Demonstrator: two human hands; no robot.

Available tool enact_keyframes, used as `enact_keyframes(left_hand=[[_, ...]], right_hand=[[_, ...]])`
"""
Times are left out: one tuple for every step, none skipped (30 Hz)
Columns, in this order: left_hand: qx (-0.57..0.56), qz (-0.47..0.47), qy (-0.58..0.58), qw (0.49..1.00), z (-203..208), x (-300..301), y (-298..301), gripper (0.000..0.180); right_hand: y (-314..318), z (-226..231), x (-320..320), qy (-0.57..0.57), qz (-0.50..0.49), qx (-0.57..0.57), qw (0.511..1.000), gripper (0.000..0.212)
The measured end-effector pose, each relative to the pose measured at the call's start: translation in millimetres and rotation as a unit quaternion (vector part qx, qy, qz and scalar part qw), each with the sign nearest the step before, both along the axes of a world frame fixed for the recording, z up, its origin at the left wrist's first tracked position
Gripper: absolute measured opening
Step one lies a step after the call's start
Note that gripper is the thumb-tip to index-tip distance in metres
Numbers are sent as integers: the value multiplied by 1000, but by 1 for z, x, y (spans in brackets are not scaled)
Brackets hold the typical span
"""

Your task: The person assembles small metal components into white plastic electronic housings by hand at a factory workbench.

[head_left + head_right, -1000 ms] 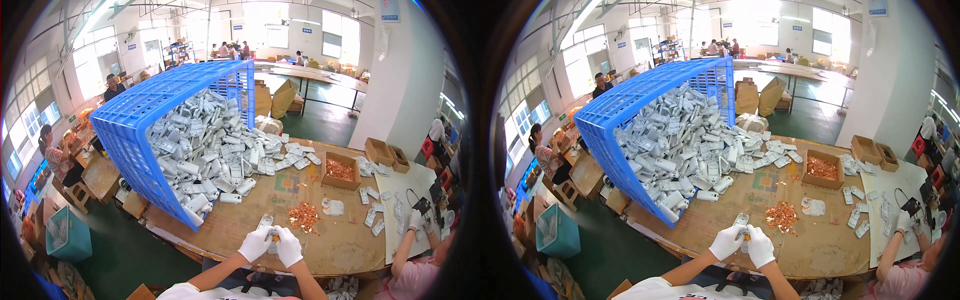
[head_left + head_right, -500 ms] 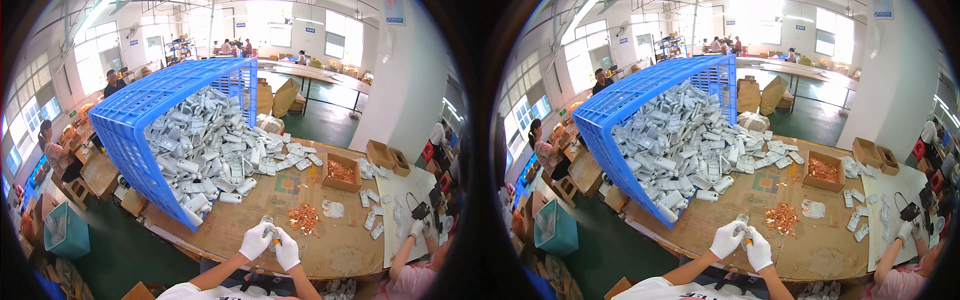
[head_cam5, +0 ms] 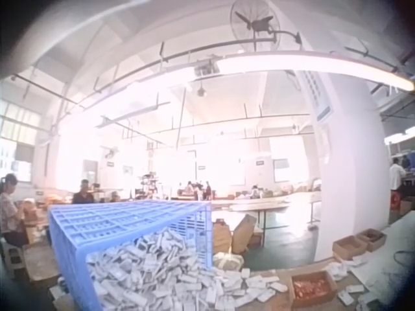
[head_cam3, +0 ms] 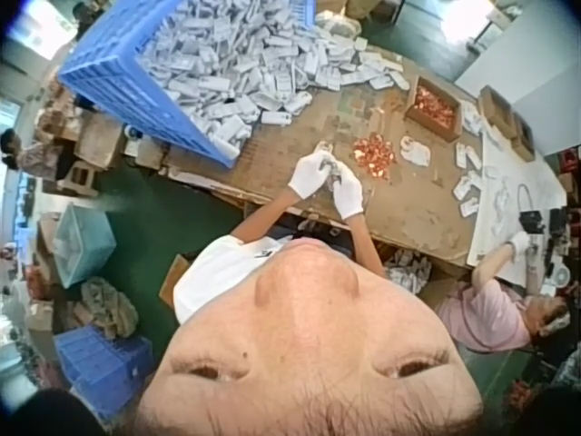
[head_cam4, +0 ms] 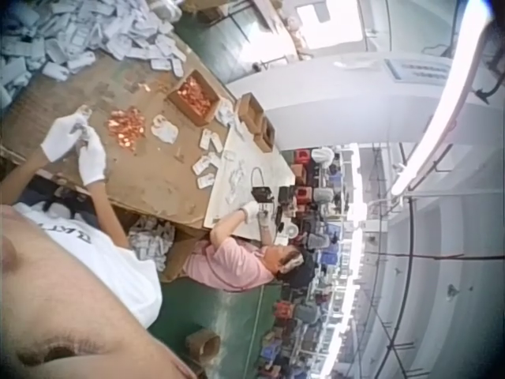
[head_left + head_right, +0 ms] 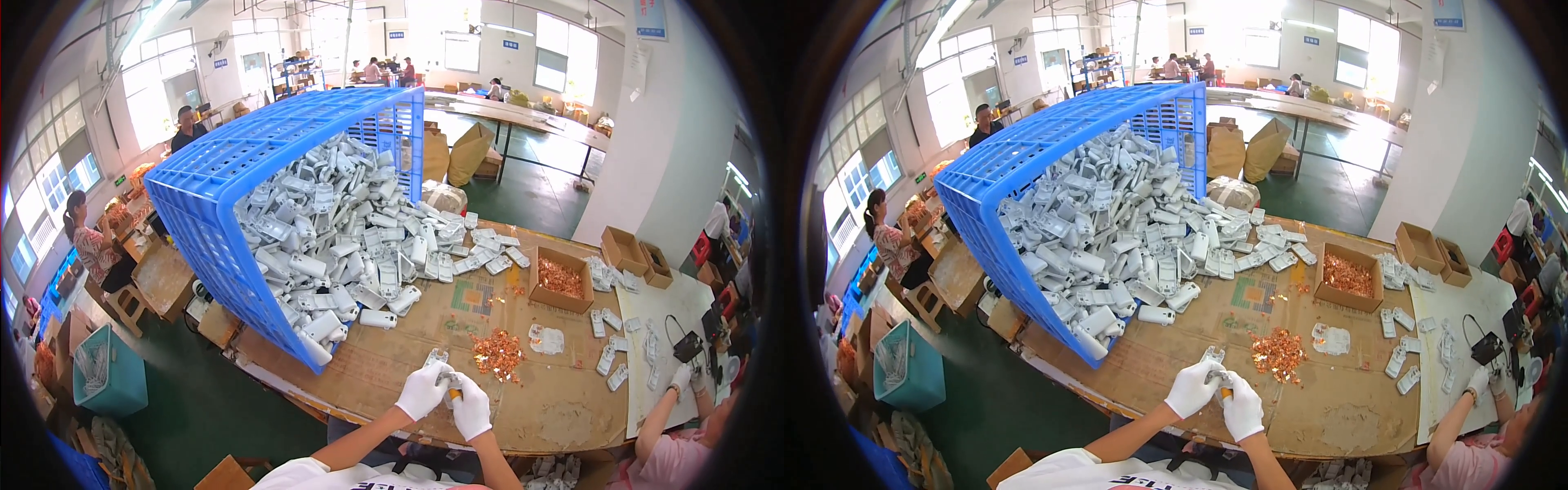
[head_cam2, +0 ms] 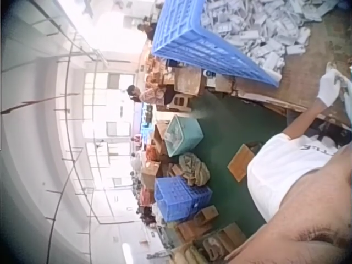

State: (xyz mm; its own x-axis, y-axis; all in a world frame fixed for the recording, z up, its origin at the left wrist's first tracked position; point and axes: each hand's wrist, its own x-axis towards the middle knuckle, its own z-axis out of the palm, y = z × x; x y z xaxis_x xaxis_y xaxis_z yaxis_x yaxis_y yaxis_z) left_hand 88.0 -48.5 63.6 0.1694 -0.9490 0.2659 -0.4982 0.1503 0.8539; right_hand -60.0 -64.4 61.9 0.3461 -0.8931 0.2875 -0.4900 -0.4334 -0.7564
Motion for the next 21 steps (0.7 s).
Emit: enact_keyframes(left_hand=[[-8, 5, 6, 1000, -3, 0, 0, 15], [-8, 4, 6, 1000, -4, -1, 0, 15], [2, 7, -3, 1000, -5, -1, 0, 14], [13, 11, -11, 1000, -6, -2, 0, 14], [13, 10, -11, 1000, -8, -2, -2, 14], [11, 13, 2, 1000, -11, -1, -3, 13], [10, 16, 16, 1000, -13, -1, -4, 12], [11, 15, 16, 1000, -11, 1, -5, 12], [31, 4, 10, 999, -8, 4, -5, 12], [51, -8, 3, 999, -5, 5, -7, 12], [51, -7, 3, 999, -3, 7, -9, 12], [70, 8, 21, 997, -2, 8, -11, 15], [89, 22, 39, 995, -1, 8, -13, 18], [90, 19, 39, 995, -2, 5, -15, 18], [65, -14, 44, 997, -4, 1, -19, 22], [41, -48, 50, 997, -5, -3, -22, 26], [64, -68, -3, 996, 15, -9, -19, 33], [57, -68, 14, 996, 27, -10, -20, 35], [52, -69, 32, 996, 32, -8, -18, 38], [-51, -15, -13, 999, 17, 4, -25, 40], [-27, 21, -3, 999, 3, 22, -31, 45]], right_hand=[[0, -1, 0, 6, -3, -11, 1000, 34], [1, 0, 0, 6, -4, -11, 1000, 34], [3, 0, 0, 41, -11, -13, 999, 35], [4, 0, 1, 77, -19, -14, 997, 37], [4, -3, 2, 77, -19, -14, 997, 37], [3, -9, 3, 95, -28, -54, 994, 39], [3, -12, 3, 113, -37, -95, 988, 42], [3, -11, 4, 113, -38, -94, 988, 42], [4, -10, 4, 108, -45, -80, 990, 47], [5, -8, 3, 103, -52, -66, 991, 53], [6, -2, 3, 97, -69, -80, 990, 60], [7, 6, 2, 90, -88, -94, 988, 67], [8, 15, 0, 125, -76, -173, 974, 78], [8, 17, 1, 125, -79, -172, 974, 78], [8, 19, 2, 149, -65, -162, 973, 81], [10, 20, 1, 172, -52, -152, 972, 83], [3, 7, 0, 180, -67, -155, 969, 84], [-5, -2, -4, 208, -77, -163, 961, 85], [-14, -8, -11, 237, -86, -168, 953, 86], [-27, -2, -19, 287, -127, -162, 935, 83], [-50, -7, -37, 316, -183, -203, 909, 79]])
